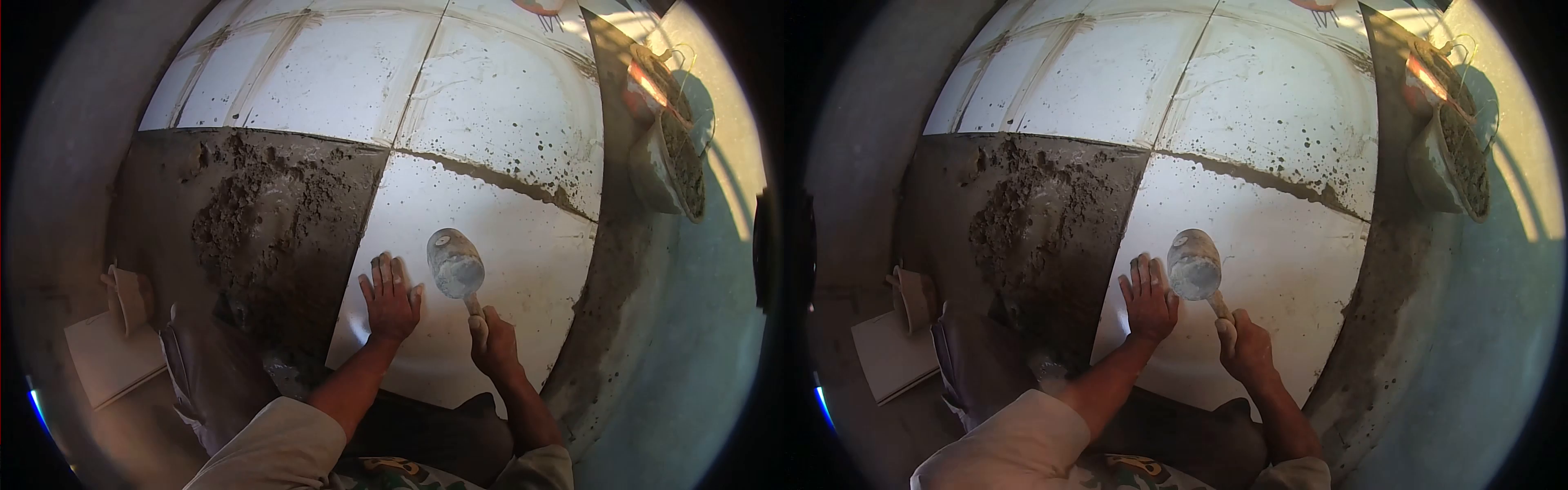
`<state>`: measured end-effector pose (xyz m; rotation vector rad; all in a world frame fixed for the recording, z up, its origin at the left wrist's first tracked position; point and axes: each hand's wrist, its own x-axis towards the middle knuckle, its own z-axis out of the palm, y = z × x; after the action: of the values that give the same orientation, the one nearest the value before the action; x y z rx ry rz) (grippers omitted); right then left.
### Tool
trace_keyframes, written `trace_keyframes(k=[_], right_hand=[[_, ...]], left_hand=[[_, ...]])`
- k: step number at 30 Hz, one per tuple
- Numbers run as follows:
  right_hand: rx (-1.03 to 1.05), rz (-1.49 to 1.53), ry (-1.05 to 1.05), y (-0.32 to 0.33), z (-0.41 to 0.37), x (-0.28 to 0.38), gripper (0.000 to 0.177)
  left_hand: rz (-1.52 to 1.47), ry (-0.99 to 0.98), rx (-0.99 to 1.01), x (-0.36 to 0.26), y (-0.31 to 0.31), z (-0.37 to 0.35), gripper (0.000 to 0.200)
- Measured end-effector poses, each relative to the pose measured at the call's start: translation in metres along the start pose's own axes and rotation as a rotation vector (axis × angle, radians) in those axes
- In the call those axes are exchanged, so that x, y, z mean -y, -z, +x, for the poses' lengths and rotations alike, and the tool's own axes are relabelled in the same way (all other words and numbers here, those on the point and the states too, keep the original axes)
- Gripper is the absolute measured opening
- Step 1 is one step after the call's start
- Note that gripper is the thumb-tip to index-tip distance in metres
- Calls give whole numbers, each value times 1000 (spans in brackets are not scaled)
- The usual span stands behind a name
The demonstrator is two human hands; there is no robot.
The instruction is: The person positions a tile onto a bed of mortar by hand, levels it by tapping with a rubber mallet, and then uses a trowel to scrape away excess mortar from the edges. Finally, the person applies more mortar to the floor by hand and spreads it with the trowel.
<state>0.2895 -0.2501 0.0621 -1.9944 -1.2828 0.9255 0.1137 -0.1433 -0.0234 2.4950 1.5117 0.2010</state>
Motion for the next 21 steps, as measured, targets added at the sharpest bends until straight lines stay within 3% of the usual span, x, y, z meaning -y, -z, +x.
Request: trace_keyframes(k=[4, 6, 9, 10, 13, 17, 21], right_hand=[[-55, 151, 14, 27, -9, 14, 43], [-166, 307, 157, 39, -11, 30, 59], [-161, 225, 298, 10, 0, 7, 58], [-29, 84, 18, -8, 0, -9, 46], [114, -117, -92, -36, 22, -12, 43], [103, -97, -142, -25, 19, -5, 41], [-9, 200, -148, -11, -11, -18, 53]], left_hand=[[-18, 29, -11, 0, 1, -1, 67], [-8, 33, -1, 1, -1, -2, 67], [55, 19, -57, 4, -4, -4, 68], [66, 24, -58, 3, -4, -3, 68], [57, 24, -78, -1, -4, 0, 67], [51, 17, -92, 2, -2, -2, 66], [55, 12, -75, 3, -3, -3, 64]])
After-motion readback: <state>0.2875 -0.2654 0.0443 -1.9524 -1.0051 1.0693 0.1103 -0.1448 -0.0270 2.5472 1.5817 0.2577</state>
